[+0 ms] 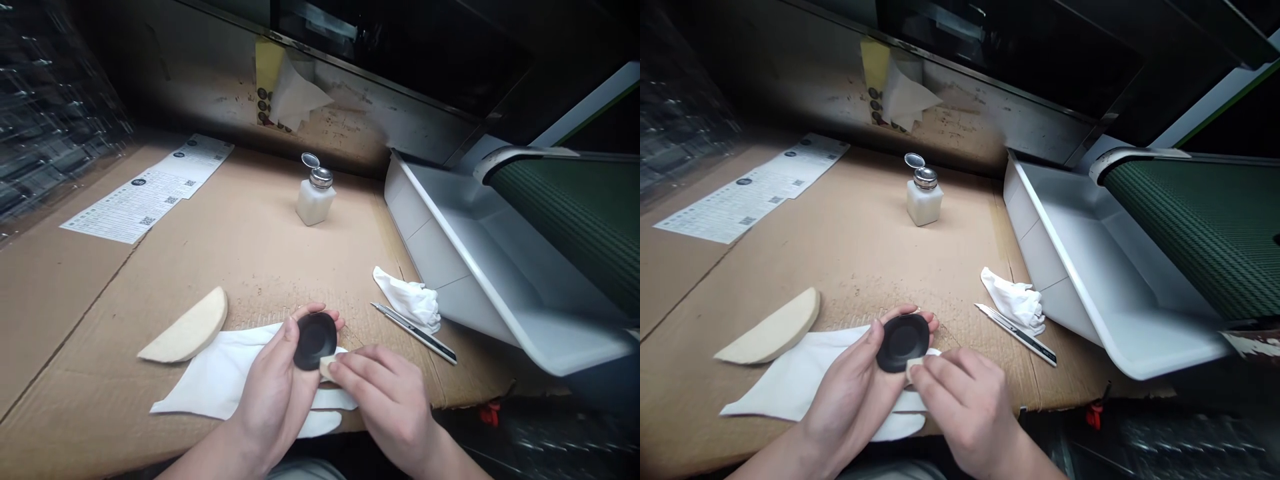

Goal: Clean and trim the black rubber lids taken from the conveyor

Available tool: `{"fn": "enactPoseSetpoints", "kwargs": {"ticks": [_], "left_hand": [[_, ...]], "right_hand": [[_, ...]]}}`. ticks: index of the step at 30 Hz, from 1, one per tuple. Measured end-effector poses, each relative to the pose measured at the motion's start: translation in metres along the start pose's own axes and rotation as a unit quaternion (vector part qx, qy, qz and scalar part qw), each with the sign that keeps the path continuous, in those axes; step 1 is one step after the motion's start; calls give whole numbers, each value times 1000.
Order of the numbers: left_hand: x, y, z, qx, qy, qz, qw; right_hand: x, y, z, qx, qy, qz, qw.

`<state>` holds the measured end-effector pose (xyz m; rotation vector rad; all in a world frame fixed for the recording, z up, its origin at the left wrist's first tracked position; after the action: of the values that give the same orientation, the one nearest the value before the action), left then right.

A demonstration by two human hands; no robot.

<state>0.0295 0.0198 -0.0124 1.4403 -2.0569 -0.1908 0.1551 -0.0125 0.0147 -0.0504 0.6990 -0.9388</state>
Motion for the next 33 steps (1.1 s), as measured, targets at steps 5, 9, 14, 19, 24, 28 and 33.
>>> {"fn": "enactPoseSetpoints", "kwargs": {"ticks": [5, 9, 14, 19, 24, 28, 33], "left_hand": [[0, 1, -1, -4, 9, -4, 1000], [2, 1, 0, -10, 0, -8, 1000], [0, 2, 0, 15, -20, -21, 999], [3, 4, -3, 25, -23, -2, 999], [6, 3, -6, -9, -41, -25, 999], [6, 2, -7, -54, -56, -51, 996], [7, 2, -8, -59, -63, -51, 995]], "right_hand": [[-5, -11, -8, 4, 10, 6, 1000], [-8, -12, -13, -25, 4, 5, 1000], [8, 34, 18, 37, 9, -54, 998], [25, 64, 33, 79, 66, -133, 986], [34, 63, 25, 120, 38, -195, 973], [20, 34, 24, 94, 105, -143, 980], [-1, -13, 3, 51, 128, -83, 987]]}}
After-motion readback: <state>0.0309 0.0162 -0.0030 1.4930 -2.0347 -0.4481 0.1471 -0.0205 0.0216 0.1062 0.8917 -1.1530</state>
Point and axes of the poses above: each hand's wrist, its own x-axis away from the middle knuckle, its own z-axis out of the back of the hand, y = z × x, the point moved 2 cm from there along -x, towards the middle knuckle, and after that the axes turned 6 degrees about -z, right-handed, at the moved point
